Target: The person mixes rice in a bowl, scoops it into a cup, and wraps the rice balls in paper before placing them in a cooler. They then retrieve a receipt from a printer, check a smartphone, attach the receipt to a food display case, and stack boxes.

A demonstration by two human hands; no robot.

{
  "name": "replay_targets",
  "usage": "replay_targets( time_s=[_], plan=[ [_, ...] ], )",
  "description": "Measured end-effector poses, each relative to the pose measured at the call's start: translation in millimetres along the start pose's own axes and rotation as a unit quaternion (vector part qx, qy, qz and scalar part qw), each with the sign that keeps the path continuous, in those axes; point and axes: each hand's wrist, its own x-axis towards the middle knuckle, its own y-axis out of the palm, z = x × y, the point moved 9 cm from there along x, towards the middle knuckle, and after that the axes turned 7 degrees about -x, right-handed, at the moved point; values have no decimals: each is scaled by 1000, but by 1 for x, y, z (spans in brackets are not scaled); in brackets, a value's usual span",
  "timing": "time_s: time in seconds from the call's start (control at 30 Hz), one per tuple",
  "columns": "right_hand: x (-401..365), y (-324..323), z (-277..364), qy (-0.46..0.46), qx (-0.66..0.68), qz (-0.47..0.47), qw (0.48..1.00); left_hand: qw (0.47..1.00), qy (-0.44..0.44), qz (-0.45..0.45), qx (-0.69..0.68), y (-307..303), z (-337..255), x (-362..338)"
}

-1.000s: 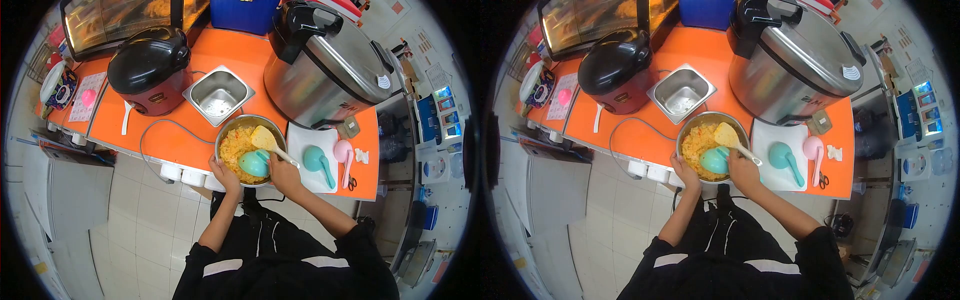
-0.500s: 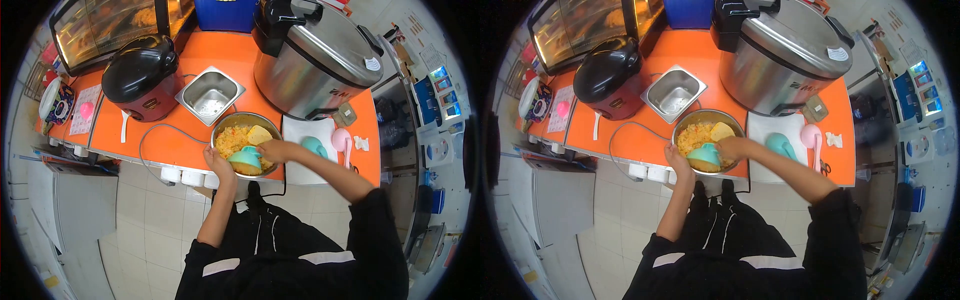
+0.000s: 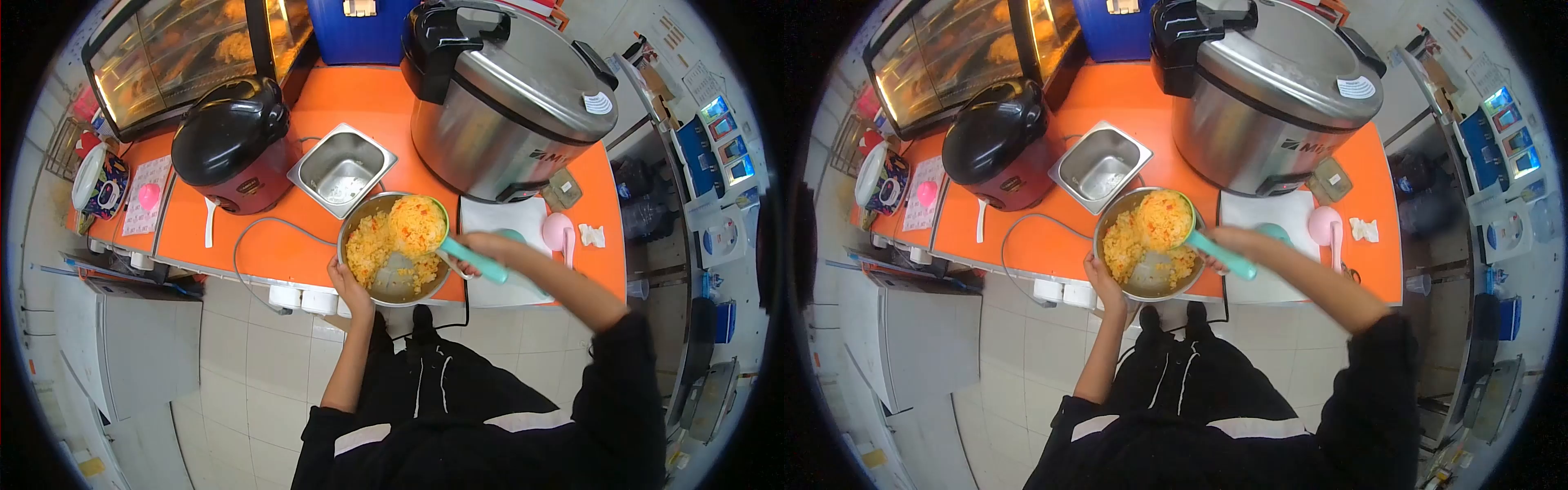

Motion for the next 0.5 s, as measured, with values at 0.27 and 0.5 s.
replay_targets(
  time_s=[0.27,0.5],
  plan=[
    [36,68,-33,-118,246,-74,959,967,-208,142,39,14,-15,-82],
    [35,83,-20,-232,198,-210,929,900,-402,167,32,49,16,-91]
  ],
)
